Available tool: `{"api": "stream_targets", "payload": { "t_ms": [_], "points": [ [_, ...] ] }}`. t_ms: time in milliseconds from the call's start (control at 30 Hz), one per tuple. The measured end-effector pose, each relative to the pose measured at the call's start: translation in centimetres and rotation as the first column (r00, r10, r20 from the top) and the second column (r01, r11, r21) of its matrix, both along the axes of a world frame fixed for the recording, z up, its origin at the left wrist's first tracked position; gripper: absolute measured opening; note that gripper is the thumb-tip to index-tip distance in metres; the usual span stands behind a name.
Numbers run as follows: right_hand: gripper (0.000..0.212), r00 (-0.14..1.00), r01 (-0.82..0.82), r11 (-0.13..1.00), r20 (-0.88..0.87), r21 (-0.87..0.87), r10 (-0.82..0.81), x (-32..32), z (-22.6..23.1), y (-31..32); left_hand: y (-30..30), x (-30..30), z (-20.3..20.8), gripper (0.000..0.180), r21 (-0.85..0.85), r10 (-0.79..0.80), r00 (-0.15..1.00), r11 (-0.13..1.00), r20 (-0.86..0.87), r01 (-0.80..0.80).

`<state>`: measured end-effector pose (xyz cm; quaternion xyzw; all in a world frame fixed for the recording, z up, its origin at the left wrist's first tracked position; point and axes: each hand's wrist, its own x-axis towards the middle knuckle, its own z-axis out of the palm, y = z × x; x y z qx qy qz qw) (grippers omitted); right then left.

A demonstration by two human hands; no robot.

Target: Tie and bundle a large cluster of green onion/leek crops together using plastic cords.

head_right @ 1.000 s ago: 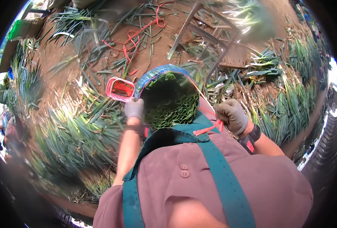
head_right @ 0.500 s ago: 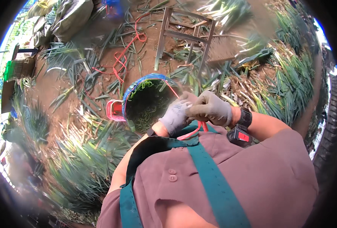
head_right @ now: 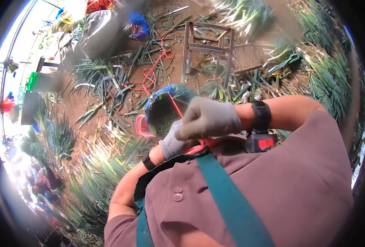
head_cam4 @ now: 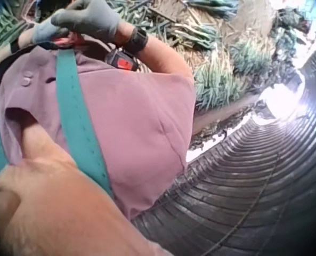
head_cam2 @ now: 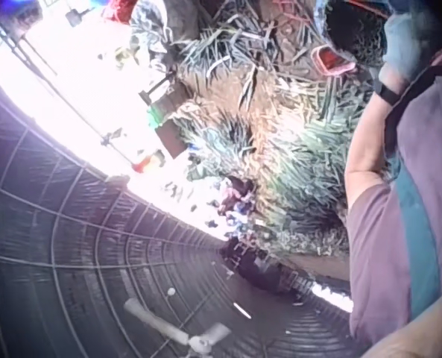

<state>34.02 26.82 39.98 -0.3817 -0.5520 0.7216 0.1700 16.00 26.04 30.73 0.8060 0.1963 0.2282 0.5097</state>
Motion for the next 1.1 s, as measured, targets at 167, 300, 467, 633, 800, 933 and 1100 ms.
{"api": "stream_targets", "payload": {
  "t_ms": [167, 300, 467, 633, 800, 933, 1100],
  "points": [
    [0.041, 0.989, 0.044, 0.846, 0.099, 0.532, -0.114, 3.4, -8.5, 7.1, 1.6, -4.1, -2.1, 0.024, -0.269, 0.343, 0.929, 0.89, -0.137, -0.368],
    [0.078, 0.849, -0.241, 0.674, 0.488, 0.698, -0.201, 3.2, -13.6, 6.1, 2.7, -5.3, -2.6, 0.04, -0.798, 0.542, 0.837, 0.471, -0.075, -0.376],
    [0.032, 0.978, -0.159, 0.613, 0.21, 0.774, -0.012, -5.1, -19.1, 2.5, 3.8, -3.8, -2.1, 0.04, -0.662, 0.479, 0.865, 0.601, -0.15, -0.448],
    [0.028, 0.99, -0.048, 0.75, 0.133, 0.66, -0.053, -5.0, -19.6, 2.0, 2.7, -5.7, -4.5, 0.045, -0.84, 0.619, 0.784, 0.401, -0.046, -0.366],
    [0.02, 0.988, -0.086, 0.481, 0.137, 0.872, -0.072, -4.9, -17.4, 2.0, 0.1, -11.7, -9.7, 0.048, -0.863, 0.568, 0.82, 0.373, -0.078, -0.34],
    [0.014, 0.991, 0.104, 0.625, -0.028, 0.773, -0.13, -3.8, -16.1, 2.5, 0.2, -13.6, -12.0, 0.028, -0.843, 0.647, 0.705, 0.174, -0.292, -0.508],
    [0.019, 0.991, -0.137, 0.504, 0.121, 0.853, 0.066, -6.3, -15.1, 3.8, -0.4, -3.0, -15.7, 0.037, -0.785, 0.595, 0.749, 0.3, -0.291, -0.543]
  ]
}}
